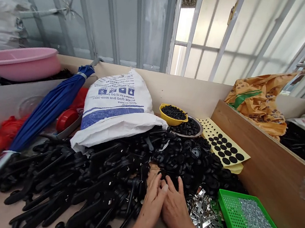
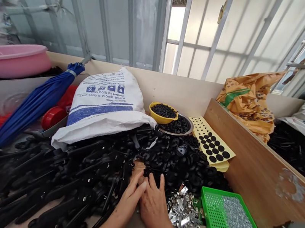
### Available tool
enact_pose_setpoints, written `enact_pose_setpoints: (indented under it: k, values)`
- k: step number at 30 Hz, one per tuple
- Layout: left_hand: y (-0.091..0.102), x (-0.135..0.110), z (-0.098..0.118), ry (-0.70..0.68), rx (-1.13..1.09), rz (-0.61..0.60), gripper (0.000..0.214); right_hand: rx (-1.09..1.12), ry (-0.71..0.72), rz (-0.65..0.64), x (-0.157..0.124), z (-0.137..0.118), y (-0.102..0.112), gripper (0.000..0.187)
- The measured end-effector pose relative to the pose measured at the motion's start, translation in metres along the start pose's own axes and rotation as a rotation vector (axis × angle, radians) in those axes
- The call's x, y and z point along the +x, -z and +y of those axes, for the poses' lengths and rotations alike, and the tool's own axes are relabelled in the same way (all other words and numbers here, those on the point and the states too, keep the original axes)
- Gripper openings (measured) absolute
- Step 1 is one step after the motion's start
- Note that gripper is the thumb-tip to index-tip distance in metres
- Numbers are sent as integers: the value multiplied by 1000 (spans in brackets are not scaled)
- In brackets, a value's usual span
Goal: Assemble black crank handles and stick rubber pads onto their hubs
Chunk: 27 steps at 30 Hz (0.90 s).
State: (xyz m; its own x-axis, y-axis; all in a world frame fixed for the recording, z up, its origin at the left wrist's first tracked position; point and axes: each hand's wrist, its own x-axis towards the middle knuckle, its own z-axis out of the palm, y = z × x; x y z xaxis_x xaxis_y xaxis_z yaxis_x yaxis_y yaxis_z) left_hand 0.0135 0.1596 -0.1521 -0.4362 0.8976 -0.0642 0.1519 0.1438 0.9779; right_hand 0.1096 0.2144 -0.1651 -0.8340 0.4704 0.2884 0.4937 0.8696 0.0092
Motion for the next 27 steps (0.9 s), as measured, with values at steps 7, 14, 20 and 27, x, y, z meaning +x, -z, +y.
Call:
enact_pose_setpoints:
  k: [7,14,20,27]
  values:
    - [-20,11,-15,30,60,0,54,24,-30,39,-3,3,0,40]
    - [-23,6,-17,-9,70,24,52,67,-77,186,-17,18,34,34]
    - [-8,0,3,-113,11,34,52,135,-178,180,-40,24,53,41]
    - [13,14,41,-203,141,4,42,90,-221,50,-54,13,45,34]
